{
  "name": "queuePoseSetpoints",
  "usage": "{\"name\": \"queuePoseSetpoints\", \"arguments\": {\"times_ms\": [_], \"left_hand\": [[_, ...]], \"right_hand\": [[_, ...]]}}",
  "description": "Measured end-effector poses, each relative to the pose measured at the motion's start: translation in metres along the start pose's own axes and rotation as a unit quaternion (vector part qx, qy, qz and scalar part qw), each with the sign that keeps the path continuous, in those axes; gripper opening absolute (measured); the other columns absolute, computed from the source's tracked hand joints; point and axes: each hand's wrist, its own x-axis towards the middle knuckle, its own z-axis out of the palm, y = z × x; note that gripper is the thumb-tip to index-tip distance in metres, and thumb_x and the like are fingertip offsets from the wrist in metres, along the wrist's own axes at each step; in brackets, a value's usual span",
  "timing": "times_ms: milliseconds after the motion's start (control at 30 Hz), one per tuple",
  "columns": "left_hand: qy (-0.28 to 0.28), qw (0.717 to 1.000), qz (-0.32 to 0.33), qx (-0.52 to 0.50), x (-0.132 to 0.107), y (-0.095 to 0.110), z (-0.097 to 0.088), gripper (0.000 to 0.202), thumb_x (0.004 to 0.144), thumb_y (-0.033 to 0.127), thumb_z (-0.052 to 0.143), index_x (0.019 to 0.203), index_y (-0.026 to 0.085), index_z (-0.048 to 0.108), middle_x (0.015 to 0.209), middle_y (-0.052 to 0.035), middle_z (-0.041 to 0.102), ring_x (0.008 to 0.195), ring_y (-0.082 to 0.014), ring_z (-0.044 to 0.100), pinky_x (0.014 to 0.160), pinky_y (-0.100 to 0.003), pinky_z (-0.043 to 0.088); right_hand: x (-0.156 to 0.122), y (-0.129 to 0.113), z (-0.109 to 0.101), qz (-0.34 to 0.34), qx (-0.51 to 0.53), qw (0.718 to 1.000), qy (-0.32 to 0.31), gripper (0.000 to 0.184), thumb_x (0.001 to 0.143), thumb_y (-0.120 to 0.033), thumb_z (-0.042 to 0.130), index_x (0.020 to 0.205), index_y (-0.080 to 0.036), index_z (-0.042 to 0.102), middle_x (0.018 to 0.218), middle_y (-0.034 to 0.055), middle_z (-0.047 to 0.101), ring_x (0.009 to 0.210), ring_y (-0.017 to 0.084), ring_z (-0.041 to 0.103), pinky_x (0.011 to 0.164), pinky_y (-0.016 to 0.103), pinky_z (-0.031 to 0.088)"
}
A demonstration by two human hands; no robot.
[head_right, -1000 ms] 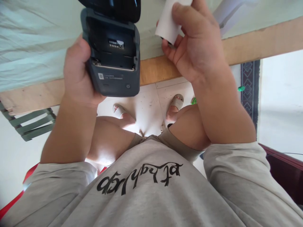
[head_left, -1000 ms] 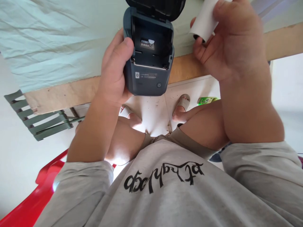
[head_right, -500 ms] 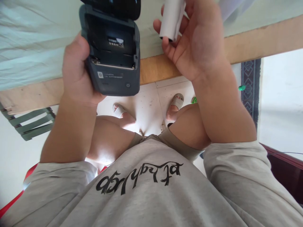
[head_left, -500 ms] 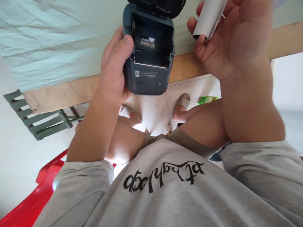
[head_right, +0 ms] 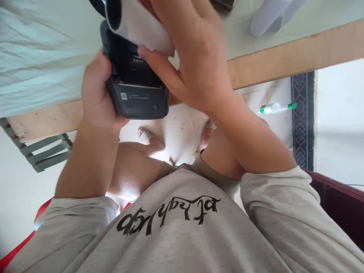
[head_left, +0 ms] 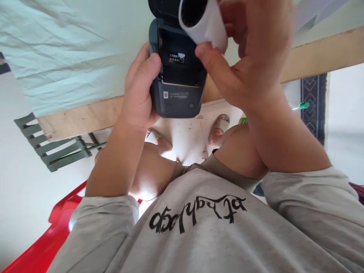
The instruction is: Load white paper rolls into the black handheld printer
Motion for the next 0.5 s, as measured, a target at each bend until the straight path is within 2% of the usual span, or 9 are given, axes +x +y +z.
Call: {"name": "queuePoseSetpoints", "arguments": {"times_ms": [33, 67, 100, 167, 267, 367, 500], "left_hand": [[0.000, 1.000, 0.003, 0.001, 0.0001, 0.0000, 0.0006, 0.015, 0.087, 0.027, 0.043, 0.089, 0.024, 0.058, 0.100, -0.0031, 0.063, 0.108, -0.0264, 0.051, 0.072, -0.035, 0.042], [0.002, 1.000, 0.008, 0.004, 0.0003, -0.0002, 0.0011, 0.014, 0.086, 0.027, 0.045, 0.089, 0.024, 0.058, 0.101, -0.0031, 0.063, 0.110, -0.0266, 0.050, 0.074, -0.036, 0.043], [0.006, 1.000, 0.012, 0.011, 0.0005, -0.0005, 0.0015, 0.013, 0.084, 0.027, 0.046, 0.089, 0.026, 0.059, 0.102, -0.0026, 0.063, 0.111, -0.0263, 0.050, 0.075, -0.036, 0.043], [0.019, 0.999, 0.023, 0.032, 0.0010, -0.0012, 0.0021, 0.012, 0.082, 0.028, 0.048, 0.086, 0.028, 0.060, 0.099, -0.0013, 0.063, 0.111, -0.0256, 0.051, 0.078, -0.036, 0.044], [0.029, 0.998, 0.028, 0.052, 0.0015, -0.0016, 0.0025, 0.014, 0.080, 0.028, 0.048, 0.084, 0.030, 0.061, 0.091, -0.0014, 0.063, 0.103, -0.0255, 0.055, 0.085, -0.038, 0.044], [0.026, 0.997, 0.028, 0.063, 0.0015, -0.0009, 0.0031, 0.016, 0.079, 0.028, 0.047, 0.085, 0.030, 0.062, 0.091, -0.0020, 0.062, 0.099, -0.0254, 0.055, 0.091, -0.039, 0.042], [0.035, 0.994, 0.028, 0.096, 0.0011, 0.0006, 0.0040, 0.016, 0.079, 0.030, 0.046, 0.081, 0.030, 0.062, 0.091, -0.0011, 0.061, 0.100, -0.0252, 0.054, 0.087, -0.037, 0.045]], "right_hand": [[0.0000, 0.0027, 0.0003, -0.079, -0.086, 0.993, -0.002, 0.048, 0.076, -0.040, 0.049, 0.117, -0.014, 0.044, 0.109, -0.0007, 0.054, 0.110, 0.014, 0.051, 0.100, 0.031, 0.044], [0.0001, 0.0046, 0.0007, -0.127, -0.147, 0.981, -0.005, 0.048, 0.078, -0.039, 0.046, 0.117, -0.011, 0.043, 0.107, 0.0028, 0.054, 0.105, 0.015, 0.052, 0.095, 0.033, 0.047], [0.0004, 0.0056, 0.0011, -0.147, -0.181, 0.972, -0.009, 0.044, 0.078, -0.037, 0.045, 0.114, -0.010, 0.044, 0.106, 0.0046, 0.054, 0.101, 0.014, 0.053, 0.089, 0.032, 0.049], [0.0013, 0.0047, 0.0020, -0.168, -0.209, 0.963, -0.020, 0.031, 0.078, -0.031, 0.045, 0.101, -0.012, 0.050, 0.102, 0.0046, 0.054, 0.096, 0.013, 0.054, 0.082, 0.028, 0.048], [0.0029, 0.0008, 0.0035, -0.199, -0.216, 0.955, -0.037, 0.014, 0.079, -0.024, 0.043, 0.088, -0.016, 0.050, 0.097, 0.0007, 0.054, 0.099, 0.011, 0.055, 0.085, 0.025, 0.046], [0.0036, -0.0001, 0.0059, -0.214, -0.228, 0.949, -0.030, 0.015, 0.081, -0.028, 0.042, 0.087, -0.016, 0.049, 0.096, 0.0012, 0.053, 0.097, 0.010, 0.054, 0.079, 0.023, 0.045], [0.0017, -0.0006, 0.0099, -0.185, -0.239, 0.953, -0.018, 0.023, 0.084, -0.035, 0.038, 0.084, -0.017, 0.052, 0.096, 0.0027, 0.050, 0.088, 0.007, 0.051, 0.073, 0.022, 0.045]]}}
